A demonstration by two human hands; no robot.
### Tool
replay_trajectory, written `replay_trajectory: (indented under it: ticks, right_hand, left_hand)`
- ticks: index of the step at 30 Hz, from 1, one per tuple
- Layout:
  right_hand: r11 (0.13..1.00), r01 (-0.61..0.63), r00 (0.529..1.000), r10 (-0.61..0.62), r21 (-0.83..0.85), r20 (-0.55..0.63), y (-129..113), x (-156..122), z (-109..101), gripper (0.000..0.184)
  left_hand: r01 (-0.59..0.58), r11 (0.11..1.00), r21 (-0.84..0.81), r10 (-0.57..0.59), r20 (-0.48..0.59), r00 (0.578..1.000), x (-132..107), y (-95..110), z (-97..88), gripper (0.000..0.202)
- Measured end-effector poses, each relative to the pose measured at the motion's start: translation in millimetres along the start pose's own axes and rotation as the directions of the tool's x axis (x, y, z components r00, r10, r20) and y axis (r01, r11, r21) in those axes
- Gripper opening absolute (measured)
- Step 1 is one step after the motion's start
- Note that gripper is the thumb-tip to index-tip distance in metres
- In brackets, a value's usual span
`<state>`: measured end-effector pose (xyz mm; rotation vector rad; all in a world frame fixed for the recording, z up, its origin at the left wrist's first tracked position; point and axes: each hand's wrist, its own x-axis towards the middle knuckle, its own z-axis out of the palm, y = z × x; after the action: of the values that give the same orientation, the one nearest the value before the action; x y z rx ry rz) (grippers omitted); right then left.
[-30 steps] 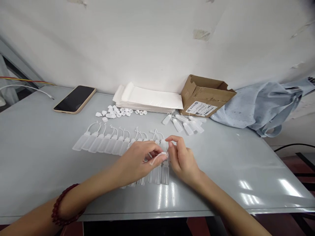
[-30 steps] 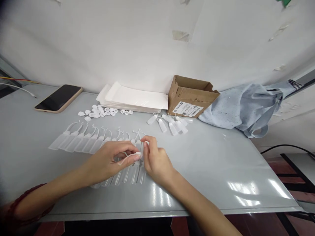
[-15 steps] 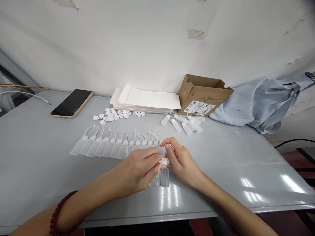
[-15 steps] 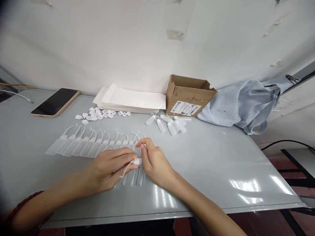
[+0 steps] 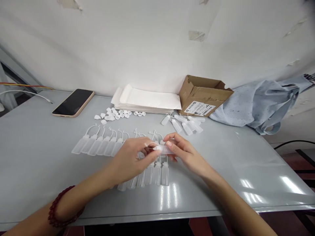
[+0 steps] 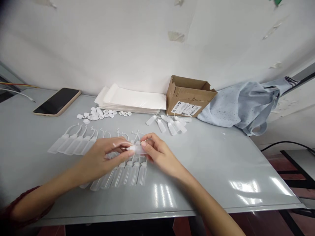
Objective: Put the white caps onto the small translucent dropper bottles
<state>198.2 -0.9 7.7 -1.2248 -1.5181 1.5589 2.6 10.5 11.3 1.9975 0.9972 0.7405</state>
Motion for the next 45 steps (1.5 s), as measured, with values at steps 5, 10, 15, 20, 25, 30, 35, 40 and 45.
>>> replay_trajectory:
  ticks: [5, 10, 15, 20, 25, 30, 35, 40, 45]
  right_hand:
    - [0.989, 0.109, 0.985, -0.121, -0.101, -0.124, 3.4, 9.1, -16.8, 0.022]
    - [0.915, 0.156, 0.736, -0.359, -0.371, -0.574, 24.5, 23.9, -44.5, 0.026]
    - [0.656, -0.058, 0.623, -0.565, -0.753, -0.541, 39.6, 34.0, -68.0, 0.016]
    - [0.56, -0.061, 0.647, -0.608, -0.826, -0.46, 41.1, 34.3, -66.7, 0.007]
    - [0.536, -0.043, 0.663, -0.616, -0.843, -0.426, 34.6, 28.2, -58.7, 0.01]
    - [0.569, 0.013, 0.704, -0.59, -0.822, -0.397, 25.6, 20.7, -49.4, 0.002]
    - [0.588, 0.081, 0.757, -0.561, -0.805, -0.334, 21.4, 16.3, -41.4, 0.007]
    - [0.578, 0.108, 0.782, -0.552, -0.809, -0.29, 17.2, 12.5, -35.1, 0.008]
    - [0.591, 0.13, 0.798, -0.539, -0.796, -0.27, 14.2, 8.6, -31.2, 0.009]
  left_hand:
    - [0.234, 0.97, -0.066, -0.24, -0.098, 0.966, 6.9, -5.9, -15.3, 0.025]
    - [0.313, 0.941, 0.131, -0.242, -0.385, 0.89, 15.3, -30.5, -37.8, 0.022]
    - [0.341, 0.754, 0.561, -0.049, -0.47, 0.881, 22.3, -68.7, -69.1, 0.023]
    - [0.382, 0.6, 0.703, -0.087, -0.417, 0.905, 22.8, -91.1, -92.0, 0.025]
    - [0.371, 0.577, 0.727, -0.152, -0.351, 0.924, 15.5, -82.0, -108.1, 0.03]
    - [0.43, 0.539, 0.724, -0.233, -0.363, 0.902, 7.6, -78.3, -122.6, 0.028]
    - [0.447, 0.561, 0.697, -0.265, -0.361, 0.894, 7.3, -79.1, -120.4, 0.025]
    - [0.433, 0.583, 0.687, -0.271, -0.338, 0.901, 6.1, -76.0, -113.5, 0.028]
    - [0.44, 0.587, 0.679, -0.298, -0.325, 0.898, 3.9, -76.7, -114.0, 0.03]
